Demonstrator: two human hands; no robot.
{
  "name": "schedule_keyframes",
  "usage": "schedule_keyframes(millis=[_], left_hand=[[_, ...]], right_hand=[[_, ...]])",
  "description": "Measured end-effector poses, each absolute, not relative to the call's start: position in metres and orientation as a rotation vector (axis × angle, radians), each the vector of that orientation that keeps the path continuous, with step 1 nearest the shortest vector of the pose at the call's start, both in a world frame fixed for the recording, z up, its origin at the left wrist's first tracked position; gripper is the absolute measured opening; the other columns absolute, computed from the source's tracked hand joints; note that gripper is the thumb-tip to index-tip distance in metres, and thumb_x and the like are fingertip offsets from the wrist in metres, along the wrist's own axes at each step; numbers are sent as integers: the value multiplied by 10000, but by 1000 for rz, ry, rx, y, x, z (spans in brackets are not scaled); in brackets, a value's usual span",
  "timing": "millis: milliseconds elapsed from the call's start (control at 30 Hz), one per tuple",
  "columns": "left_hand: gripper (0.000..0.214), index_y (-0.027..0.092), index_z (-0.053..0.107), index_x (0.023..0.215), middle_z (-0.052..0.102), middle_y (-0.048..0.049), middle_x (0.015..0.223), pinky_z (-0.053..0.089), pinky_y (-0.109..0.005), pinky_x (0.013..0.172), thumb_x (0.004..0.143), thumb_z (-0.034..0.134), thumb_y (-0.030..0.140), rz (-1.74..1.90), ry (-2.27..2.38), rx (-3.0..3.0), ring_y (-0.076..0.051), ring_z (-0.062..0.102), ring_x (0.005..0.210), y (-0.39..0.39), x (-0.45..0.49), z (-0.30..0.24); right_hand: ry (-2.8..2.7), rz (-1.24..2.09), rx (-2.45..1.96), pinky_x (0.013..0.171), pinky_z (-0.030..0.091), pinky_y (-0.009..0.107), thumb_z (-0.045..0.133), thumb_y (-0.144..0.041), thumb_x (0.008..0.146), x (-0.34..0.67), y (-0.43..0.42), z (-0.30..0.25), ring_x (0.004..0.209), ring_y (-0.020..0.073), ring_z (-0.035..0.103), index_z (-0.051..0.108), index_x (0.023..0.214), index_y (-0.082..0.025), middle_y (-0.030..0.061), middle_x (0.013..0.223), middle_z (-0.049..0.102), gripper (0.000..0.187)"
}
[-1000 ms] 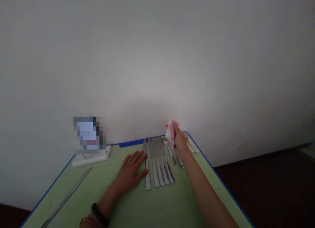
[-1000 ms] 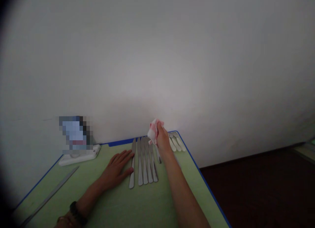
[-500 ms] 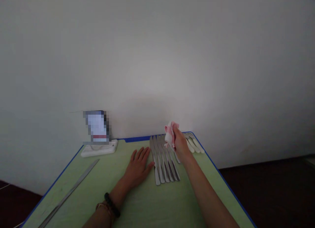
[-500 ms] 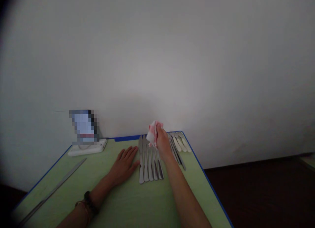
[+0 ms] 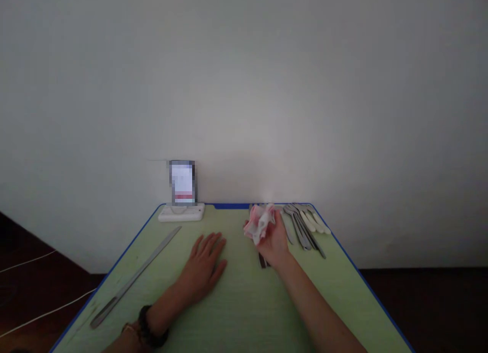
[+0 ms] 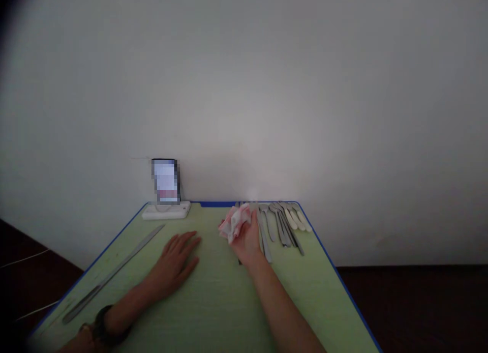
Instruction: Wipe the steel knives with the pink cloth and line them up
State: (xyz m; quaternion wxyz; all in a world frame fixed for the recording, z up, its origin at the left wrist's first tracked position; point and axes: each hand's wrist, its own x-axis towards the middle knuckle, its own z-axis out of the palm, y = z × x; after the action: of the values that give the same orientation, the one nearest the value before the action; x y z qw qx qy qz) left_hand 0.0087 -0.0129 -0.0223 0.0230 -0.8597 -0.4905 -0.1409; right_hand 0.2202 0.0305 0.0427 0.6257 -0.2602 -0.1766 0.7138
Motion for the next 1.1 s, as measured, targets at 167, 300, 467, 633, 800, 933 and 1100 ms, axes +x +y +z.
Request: schedule_keyframes(millis=[167, 300, 467, 633, 800, 933, 1100], left_hand=[[450, 163, 478, 1275, 454, -139, 1362, 231, -511, 1084, 874, 405, 354, -518, -1771, -2309, -299, 377, 1272, -31, -66, -23], [518, 89, 446, 1305, 469, -173, 1348, 303, -508, 1046, 894, 315, 375, -409, -1990, -2164, -309, 402, 1257, -37, -96, -35], [502, 96, 426, 1327, 409, -145, 1418, 283, -462, 1077, 907, 265, 317, -360, -1887, -2330, -262, 342, 1317, -40, -76, -40], [473, 138, 484, 1270, 500, -135, 1332, 345, -487, 1029, 870, 356, 354, -346, -2018, -2271, -291, 430, 1238, -46, -84, -25], [360, 153, 590, 1062, 621, -125, 1041, 462, -386, 892, 864, 291, 186, -241, -2205, -2415, -239, 590, 979, -45, -110, -14], [286, 155, 586, 955, 623, -114, 979, 481, -349, 834, 862, 319, 201, -268, -2281, -2453, -224, 618, 904, -46, -90, -2], [203, 107, 573, 919, 647, -134, 887, 500, -344, 721, 807, 411, 157, 156, -2277, -2489, -250, 652, 828, -49, -49, 21]], right_hand=[[-342, 1741, -583, 590, 504, 349, 582, -682, 663, 187, 22, 15, 706, 213, 647, 621, 715, -212, 48, 726, 683, 474], [-480, 1703, -647, 572, 511, 299, 804, -356, 550, 160, 20, 0, 583, 150, 602, 597, 845, -214, -20, 669, 645, 387], [-457, 1679, -680, 607, 516, 261, 689, -146, 576, 157, 20, -4, 603, 133, 614, 593, 871, -203, -39, 681, 650, 316], [-288, 1684, -541, 614, 522, 279, 575, -246, 661, 162, 24, 1, 629, 140, 613, 654, 911, -184, 19, 884, 703, 269], [-344, 1698, -614, 483, 454, 212, 604, -207, 652, 159, 28, -7, 504, 100, 527, 644, 746, -177, -21, 638, 639, 107], [-446, 1622, -662, 531, 468, 214, 620, -191, 650, 157, 30, -16, 563, 110, 567, 587, 678, -201, -27, 630, 624, 45], [-420, 1669, -671, 562, 484, 231, 633, -162, 632, 156, 32, -18, 587, 116, 582, 598, 709, -186, -18, 665, 642, 88]])
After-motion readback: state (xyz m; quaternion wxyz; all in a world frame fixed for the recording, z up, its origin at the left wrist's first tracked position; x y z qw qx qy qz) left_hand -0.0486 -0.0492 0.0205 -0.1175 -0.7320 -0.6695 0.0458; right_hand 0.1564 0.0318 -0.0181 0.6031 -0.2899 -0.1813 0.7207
